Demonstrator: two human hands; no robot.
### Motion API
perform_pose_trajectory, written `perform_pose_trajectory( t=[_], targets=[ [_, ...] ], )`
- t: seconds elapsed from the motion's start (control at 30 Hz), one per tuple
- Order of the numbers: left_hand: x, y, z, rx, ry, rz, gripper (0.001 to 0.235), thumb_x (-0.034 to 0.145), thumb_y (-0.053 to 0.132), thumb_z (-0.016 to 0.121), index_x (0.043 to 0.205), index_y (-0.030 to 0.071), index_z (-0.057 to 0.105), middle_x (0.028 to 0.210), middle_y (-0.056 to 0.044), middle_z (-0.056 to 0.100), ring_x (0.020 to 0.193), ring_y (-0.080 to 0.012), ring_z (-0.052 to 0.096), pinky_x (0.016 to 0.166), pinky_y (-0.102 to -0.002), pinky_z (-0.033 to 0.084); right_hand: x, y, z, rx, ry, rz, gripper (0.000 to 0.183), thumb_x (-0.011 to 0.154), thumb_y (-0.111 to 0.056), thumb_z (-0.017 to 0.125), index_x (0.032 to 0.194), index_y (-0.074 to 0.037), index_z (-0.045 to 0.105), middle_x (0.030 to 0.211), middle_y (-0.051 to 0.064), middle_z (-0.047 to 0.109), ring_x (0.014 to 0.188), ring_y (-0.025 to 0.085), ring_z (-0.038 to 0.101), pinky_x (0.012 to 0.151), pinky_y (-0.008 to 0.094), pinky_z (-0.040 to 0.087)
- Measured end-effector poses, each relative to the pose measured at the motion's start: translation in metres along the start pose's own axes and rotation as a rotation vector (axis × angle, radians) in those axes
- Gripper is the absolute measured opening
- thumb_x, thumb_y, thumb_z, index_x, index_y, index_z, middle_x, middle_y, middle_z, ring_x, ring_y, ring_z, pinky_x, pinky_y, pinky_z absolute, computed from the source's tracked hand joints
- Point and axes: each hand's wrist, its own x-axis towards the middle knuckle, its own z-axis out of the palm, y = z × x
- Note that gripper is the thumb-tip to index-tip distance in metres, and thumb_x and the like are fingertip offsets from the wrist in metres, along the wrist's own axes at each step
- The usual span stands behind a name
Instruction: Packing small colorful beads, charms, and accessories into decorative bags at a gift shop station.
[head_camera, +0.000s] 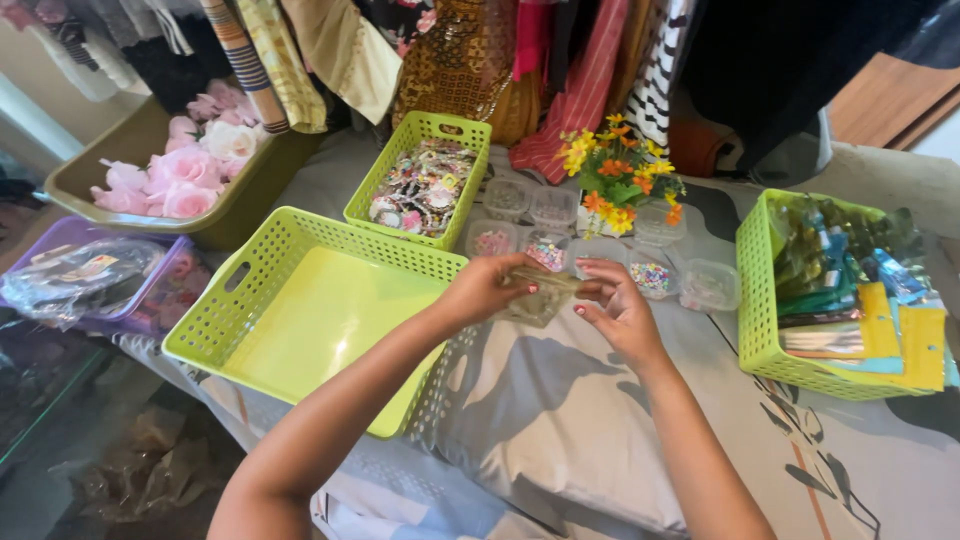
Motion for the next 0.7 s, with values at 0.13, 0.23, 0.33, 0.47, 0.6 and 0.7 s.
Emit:
perform_pose_trajectory(
  t=[0.13, 0.23, 0.33, 0.47, 0.6, 0.7],
  targets=[
    [-0.028, -0.02, -0.086, 0.071, 0.18, 0.05, 0.031, 0.088, 0.016, 0.08, 0.115, 0.01, 0.069, 0.103, -0.005, 0.074, 0.09, -0.0124, 0.069, 0.078, -0.031, 0.057, -0.022, 0.035, -0.018, 0.053, 0.056, 0.251, 0.048, 0.089, -0.002, 0.07, 0.133, -0.008, 0.052, 0.13, 0.005, 0.062, 0.115, 0.015, 0.063, 0.101, 0.032, 0.051],
    [-0.06, -0.04, -0.163, 0.105, 0.378, 0.085, 0.03, 0.088, 0.016, 0.082, 0.11, 0.009, 0.063, 0.104, -0.002, 0.07, 0.094, -0.0099, 0.065, 0.078, -0.03, 0.057, -0.043, 0.072, -0.034, 0.008, -0.054, 0.452, 0.038, 0.092, -0.002, 0.069, 0.13, -0.005, 0.061, 0.12, 0.007, 0.069, 0.111, 0.015, 0.064, 0.098, 0.033, 0.053],
    [-0.092, -0.058, -0.223, 0.421, 0.542, 0.039, 0.04, 0.081, 0.008, 0.082, 0.114, 0.006, 0.06, 0.105, -0.009, 0.067, 0.098, -0.0237, 0.066, 0.08, -0.036, 0.057, -0.054, 0.082, -0.033, -0.039, -0.117, 0.565, 0.033, 0.091, -0.004, 0.068, 0.124, -0.006, 0.065, 0.115, 0.004, 0.072, 0.106, 0.014, 0.066, 0.094, 0.031, 0.053],
    [-0.11, -0.119, -0.263, 0.846, 0.55, -0.11, 0.03, 0.083, 0.001, 0.072, 0.112, 0.008, 0.065, 0.105, -0.014, 0.065, 0.099, -0.0376, 0.065, 0.08, -0.047, 0.053, -0.057, 0.085, -0.029, -0.105, -0.13, 0.546, 0.018, 0.095, -0.008, 0.068, 0.112, -0.003, 0.072, 0.11, 0.004, 0.071, 0.103, 0.013, 0.065, 0.091, 0.03, 0.052],
    [-0.093, -0.193, -0.274, 1.053, 0.486, -0.288, 0.028, 0.087, 0.001, 0.063, 0.108, 0.017, 0.069, 0.105, -0.009, 0.065, 0.102, -0.0352, 0.065, 0.079, -0.048, 0.054, -0.058, 0.085, -0.03, -0.149, -0.134, 0.559, 0.017, 0.093, -0.009, 0.068, 0.108, -0.003, 0.074, 0.107, 0.004, 0.072, 0.101, 0.012, 0.066, 0.091, 0.03, 0.052],
    [-0.086, -0.202, -0.273, 1.197, 0.513, -0.347, 0.031, 0.084, 0.004, 0.066, 0.111, 0.02, 0.069, 0.105, -0.007, 0.064, 0.103, -0.0325, 0.064, 0.076, -0.048, 0.053, -0.058, 0.083, -0.03, -0.136, -0.129, 0.548, 0.016, 0.094, -0.009, 0.068, 0.107, -0.002, 0.074, 0.106, 0.004, 0.071, 0.099, 0.012, 0.065, 0.089, 0.03, 0.052]
  ],
)
